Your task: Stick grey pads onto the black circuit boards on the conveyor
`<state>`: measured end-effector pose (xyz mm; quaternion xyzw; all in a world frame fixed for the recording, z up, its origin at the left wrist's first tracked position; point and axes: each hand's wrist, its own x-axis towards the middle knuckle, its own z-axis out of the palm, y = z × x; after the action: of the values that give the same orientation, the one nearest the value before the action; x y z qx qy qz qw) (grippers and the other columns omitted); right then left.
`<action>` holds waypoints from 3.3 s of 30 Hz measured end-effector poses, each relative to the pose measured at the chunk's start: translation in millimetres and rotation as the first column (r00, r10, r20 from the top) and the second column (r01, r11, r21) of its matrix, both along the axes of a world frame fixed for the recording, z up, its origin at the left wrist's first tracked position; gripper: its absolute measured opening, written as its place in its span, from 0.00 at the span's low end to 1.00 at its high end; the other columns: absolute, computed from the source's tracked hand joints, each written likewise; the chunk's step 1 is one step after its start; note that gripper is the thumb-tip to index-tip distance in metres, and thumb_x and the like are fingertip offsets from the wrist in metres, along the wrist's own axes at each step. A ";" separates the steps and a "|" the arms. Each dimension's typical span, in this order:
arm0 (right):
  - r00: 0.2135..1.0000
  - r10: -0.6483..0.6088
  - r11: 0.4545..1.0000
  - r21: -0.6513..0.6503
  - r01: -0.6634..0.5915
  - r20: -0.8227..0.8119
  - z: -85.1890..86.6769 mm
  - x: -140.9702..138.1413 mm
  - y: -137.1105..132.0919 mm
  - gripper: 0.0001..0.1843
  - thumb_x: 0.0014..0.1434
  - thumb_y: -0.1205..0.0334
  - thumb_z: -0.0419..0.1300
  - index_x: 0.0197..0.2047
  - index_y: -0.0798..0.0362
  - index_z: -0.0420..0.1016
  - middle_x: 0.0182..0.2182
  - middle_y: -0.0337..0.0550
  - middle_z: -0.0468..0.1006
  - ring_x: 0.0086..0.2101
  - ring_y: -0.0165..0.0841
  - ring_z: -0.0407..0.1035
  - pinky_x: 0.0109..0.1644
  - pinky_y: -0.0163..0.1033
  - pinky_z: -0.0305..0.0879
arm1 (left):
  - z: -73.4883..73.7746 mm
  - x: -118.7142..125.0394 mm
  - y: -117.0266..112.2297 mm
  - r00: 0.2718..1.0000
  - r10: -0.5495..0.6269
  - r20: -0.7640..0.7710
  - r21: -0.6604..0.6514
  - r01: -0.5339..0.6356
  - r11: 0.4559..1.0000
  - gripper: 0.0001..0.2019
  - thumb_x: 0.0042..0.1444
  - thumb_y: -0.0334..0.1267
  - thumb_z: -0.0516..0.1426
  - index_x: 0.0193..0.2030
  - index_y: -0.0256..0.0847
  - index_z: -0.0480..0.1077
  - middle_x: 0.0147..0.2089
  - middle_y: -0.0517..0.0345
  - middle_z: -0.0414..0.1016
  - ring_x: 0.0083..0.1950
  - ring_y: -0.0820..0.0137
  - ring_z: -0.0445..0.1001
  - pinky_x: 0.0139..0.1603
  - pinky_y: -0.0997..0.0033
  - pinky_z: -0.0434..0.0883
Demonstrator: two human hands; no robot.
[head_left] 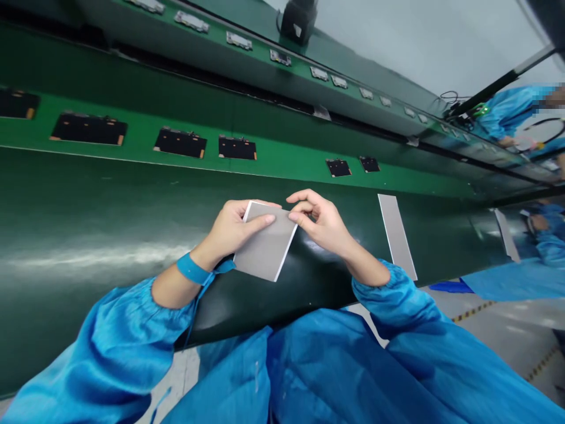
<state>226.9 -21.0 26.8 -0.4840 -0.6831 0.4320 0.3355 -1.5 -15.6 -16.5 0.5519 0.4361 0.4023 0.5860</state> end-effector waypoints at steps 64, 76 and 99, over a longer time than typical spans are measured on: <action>0.992 0.071 0.991 0.108 -0.082 0.101 -2.8 -52.9 113.8 0.27 0.60 0.54 0.69 0.57 0.45 0.64 0.34 0.35 0.74 0.29 0.30 0.65 0.33 0.38 0.63 | 2.5 3.0 0.3 0.971 -0.231 -0.058 0.037 0.233 0.972 0.16 0.57 0.50 0.66 0.42 0.39 0.86 0.39 0.52 0.88 0.38 0.61 0.84 0.39 0.69 0.77; 0.890 0.398 0.915 -0.032 -0.401 0.223 -49.0 -222.0 222.2 0.22 0.56 0.76 0.63 0.48 0.48 0.61 0.29 0.30 0.73 0.34 0.30 0.72 0.43 0.36 0.66 | -5.0 9.3 -7.1 0.829 -0.550 -0.105 0.090 0.559 0.824 0.07 0.59 0.36 0.62 0.36 0.37 0.83 0.32 0.57 0.84 0.33 0.68 0.79 0.32 0.74 0.67; 0.818 0.369 0.891 0.083 -0.446 0.441 -72.1 -197.1 231.7 0.22 0.52 0.77 0.57 0.47 0.49 0.58 0.29 0.32 0.74 0.35 0.35 0.72 0.46 0.42 0.68 | -5.7 14.0 -8.9 0.813 -0.551 -0.190 0.131 0.577 0.806 0.06 0.59 0.33 0.64 0.31 0.36 0.78 0.27 0.63 0.75 0.28 0.75 0.71 0.30 0.76 0.62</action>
<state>29.7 210.7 -45.4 -0.3732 -0.8628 0.3170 0.1257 12.5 -24.5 -22.2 0.7351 0.2539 0.2074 0.5935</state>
